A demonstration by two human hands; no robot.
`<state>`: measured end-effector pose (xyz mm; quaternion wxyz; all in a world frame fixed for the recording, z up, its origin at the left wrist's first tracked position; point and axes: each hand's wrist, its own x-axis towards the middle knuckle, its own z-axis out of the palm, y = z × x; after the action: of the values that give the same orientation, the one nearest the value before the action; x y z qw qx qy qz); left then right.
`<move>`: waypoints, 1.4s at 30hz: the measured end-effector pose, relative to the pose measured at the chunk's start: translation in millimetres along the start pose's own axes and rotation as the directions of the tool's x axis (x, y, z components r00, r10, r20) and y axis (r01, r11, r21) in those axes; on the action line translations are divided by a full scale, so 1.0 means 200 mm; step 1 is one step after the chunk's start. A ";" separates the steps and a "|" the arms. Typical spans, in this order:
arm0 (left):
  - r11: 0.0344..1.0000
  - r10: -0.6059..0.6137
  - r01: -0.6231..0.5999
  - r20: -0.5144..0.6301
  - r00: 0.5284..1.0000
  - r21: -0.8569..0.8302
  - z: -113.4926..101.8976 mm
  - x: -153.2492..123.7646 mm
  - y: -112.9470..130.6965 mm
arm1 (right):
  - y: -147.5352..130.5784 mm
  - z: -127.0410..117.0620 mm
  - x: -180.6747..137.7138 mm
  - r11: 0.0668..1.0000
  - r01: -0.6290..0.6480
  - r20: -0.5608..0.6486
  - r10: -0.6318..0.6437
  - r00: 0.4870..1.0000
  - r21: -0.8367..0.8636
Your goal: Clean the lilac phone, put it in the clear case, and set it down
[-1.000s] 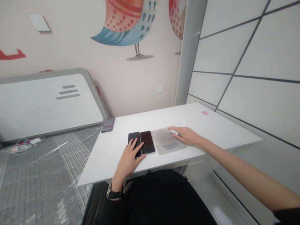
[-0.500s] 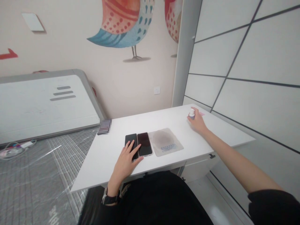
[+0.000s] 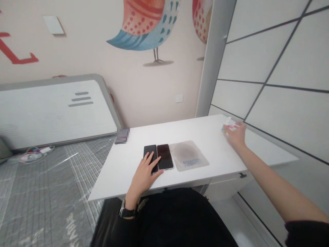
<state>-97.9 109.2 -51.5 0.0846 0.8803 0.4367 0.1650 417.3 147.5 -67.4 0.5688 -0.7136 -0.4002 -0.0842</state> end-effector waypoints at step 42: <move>1.000 -0.016 0.016 0.012 1.000 0.000 0.01 0.00 -0.01 | -0.64 0.05 -0.79 0.797 0.553 0.860 -0.441 0.258 0.243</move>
<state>-98.2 109.9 -53.2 0.0888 0.8778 0.4429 0.1592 223.0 85.4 -67.7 0.1765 -0.5134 -0.8331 0.1056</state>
